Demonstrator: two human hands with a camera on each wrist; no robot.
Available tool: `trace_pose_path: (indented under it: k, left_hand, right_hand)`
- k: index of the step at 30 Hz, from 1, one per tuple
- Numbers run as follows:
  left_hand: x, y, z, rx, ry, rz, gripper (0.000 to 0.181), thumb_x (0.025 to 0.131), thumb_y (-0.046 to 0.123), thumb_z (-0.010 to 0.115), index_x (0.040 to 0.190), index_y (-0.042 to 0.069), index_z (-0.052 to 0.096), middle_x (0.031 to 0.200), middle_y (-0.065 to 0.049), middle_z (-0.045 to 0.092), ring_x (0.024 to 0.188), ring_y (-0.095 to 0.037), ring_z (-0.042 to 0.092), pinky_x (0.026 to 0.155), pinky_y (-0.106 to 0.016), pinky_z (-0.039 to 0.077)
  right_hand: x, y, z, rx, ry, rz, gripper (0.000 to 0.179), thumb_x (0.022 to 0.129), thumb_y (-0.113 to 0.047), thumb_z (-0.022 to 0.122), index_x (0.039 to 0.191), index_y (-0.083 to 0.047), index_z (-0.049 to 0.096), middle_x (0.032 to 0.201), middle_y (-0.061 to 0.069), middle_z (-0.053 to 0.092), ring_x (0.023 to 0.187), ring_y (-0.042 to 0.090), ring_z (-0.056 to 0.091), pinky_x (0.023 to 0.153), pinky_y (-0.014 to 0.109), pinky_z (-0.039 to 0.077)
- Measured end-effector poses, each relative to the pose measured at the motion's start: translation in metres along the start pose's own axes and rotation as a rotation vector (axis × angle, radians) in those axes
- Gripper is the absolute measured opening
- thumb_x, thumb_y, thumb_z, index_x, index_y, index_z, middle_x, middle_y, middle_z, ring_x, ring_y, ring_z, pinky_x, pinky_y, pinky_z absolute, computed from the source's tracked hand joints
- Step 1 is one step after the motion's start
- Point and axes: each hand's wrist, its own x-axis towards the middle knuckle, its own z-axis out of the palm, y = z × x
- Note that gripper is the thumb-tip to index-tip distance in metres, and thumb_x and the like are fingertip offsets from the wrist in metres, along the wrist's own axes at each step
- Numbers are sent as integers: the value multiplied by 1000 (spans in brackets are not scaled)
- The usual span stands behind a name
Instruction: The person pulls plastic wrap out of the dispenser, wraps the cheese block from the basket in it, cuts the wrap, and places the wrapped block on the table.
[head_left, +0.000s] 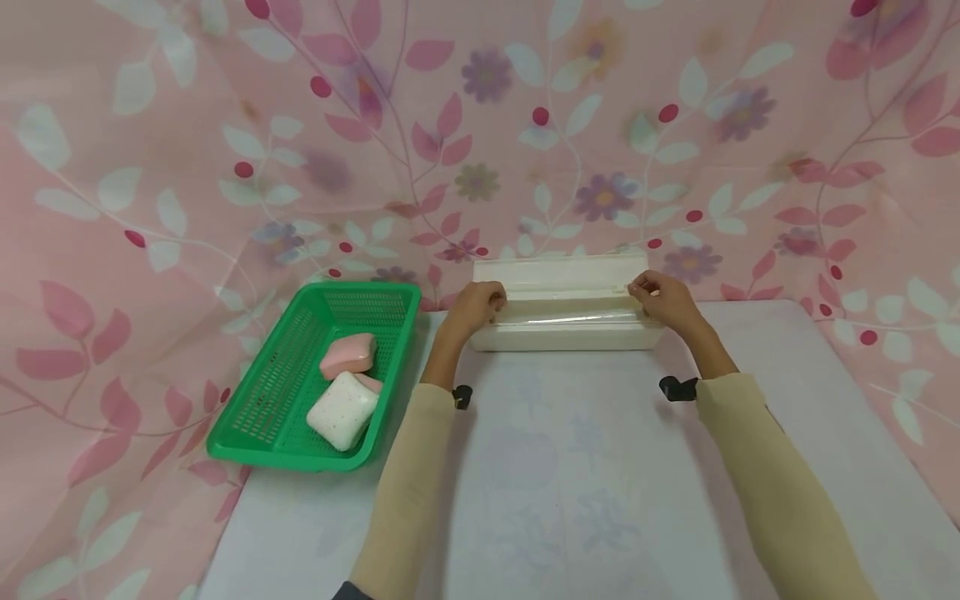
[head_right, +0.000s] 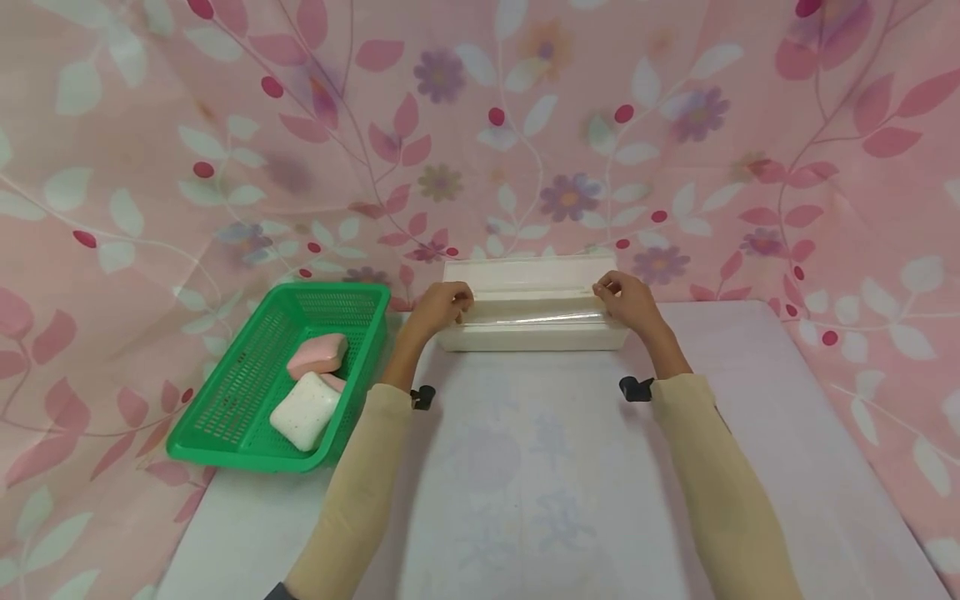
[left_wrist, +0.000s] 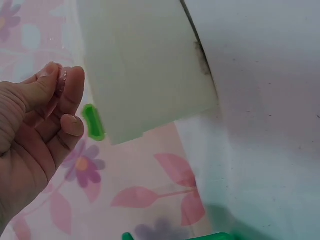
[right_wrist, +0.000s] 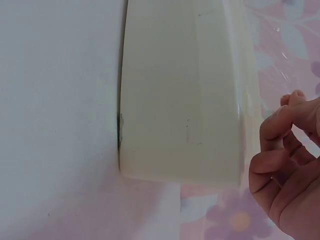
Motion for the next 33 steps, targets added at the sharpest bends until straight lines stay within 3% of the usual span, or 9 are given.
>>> trace_pose_path:
  k: [2,8,15,22,28,33]
  left_hand:
    - [-2,5,-4,-39,11,6,9,94,8,54,88,8,61,84,-12,61,64,-17,59,60,-27,49]
    - [-3,22,-17,-6,63,57,9,95,8,53,90,9,60,80,-11,61,66,-15,54,64,-27,46]
    - [-8,39,-29,79,110,121,7,93,5,54,92,7,61,84,-2,59,73,-15,53,72,-27,46]
    - [-20,59,-43,111,183,180,6,92,3,55,94,3,60,86,-8,60,76,-18,54,74,-27,46]
    - [-28,78,-60,109,249,222,5,93,6,55,94,3,59,82,-7,58,70,-13,55,69,-23,45]
    - [-38,93,-70,136,285,266,4,92,2,54,93,2,58,81,-7,57,74,-15,51,73,-25,44]
  right_hand:
    - [-3,-3,-1,9,35,-23,26,96,-26,52,106,-4,59,101,20,59,68,23,59,61,32,44]
    - [-11,-12,-6,77,118,-71,24,96,-25,51,103,-3,57,95,20,58,72,32,58,65,28,42]
    - [-20,-29,-14,130,133,-94,23,96,-31,50,101,-10,56,89,8,55,74,39,57,54,29,42]
    - [-30,-48,-25,157,179,-93,25,95,-36,51,101,-12,56,91,7,54,74,30,57,54,27,42]
    - [-39,-67,-39,261,246,-127,22,95,-27,53,103,-8,57,88,13,54,68,19,55,48,24,37]
    - [-50,-87,-47,269,309,-156,15,94,-22,56,98,-8,59,84,12,55,66,18,54,50,22,39]
